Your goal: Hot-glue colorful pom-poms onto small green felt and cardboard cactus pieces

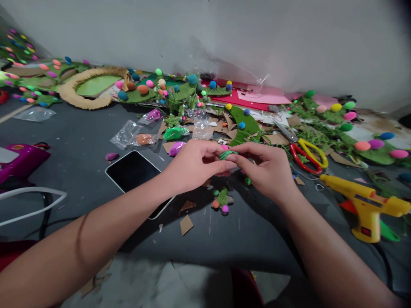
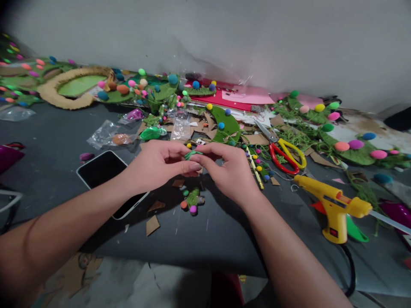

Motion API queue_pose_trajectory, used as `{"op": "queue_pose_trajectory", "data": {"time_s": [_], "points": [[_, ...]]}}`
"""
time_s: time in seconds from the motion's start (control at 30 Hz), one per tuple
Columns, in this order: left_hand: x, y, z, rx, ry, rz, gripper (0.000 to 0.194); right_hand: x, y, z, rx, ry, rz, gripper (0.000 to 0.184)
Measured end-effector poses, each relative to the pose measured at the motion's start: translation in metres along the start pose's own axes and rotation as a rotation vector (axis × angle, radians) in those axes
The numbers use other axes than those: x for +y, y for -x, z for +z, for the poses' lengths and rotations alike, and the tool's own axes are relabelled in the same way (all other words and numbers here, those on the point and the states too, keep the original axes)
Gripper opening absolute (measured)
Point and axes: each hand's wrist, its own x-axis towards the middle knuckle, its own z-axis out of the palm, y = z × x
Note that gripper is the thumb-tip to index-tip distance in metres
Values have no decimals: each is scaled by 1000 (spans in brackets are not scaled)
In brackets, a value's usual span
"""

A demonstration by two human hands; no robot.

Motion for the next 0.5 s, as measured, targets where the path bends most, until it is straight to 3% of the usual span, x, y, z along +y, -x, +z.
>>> {"op": "queue_pose_trajectory", "data": {"time_s": [0.2, 0.27, 0.37, 0.43, 0.5], "points": [[-5, -1, 3, -114, -18, -82, 27, 5, -5, -10, 245, -23, -60, 8], [-7, -1, 5, -103, 22, -87, 31, 5, -6, -12, 210, -79, -72, 16], [-7, 0, 6, -86, 149, -45, 39, 1, -4, -8, 44, -79, -63, 28], [-4, 0, 5, -52, 153, 1, 33, -1, -2, -4, -46, -56, -53, 24], [-1, 0, 4, -15, 104, 21, 26, -1, -1, -1, -57, -39, -39, 13]]}}
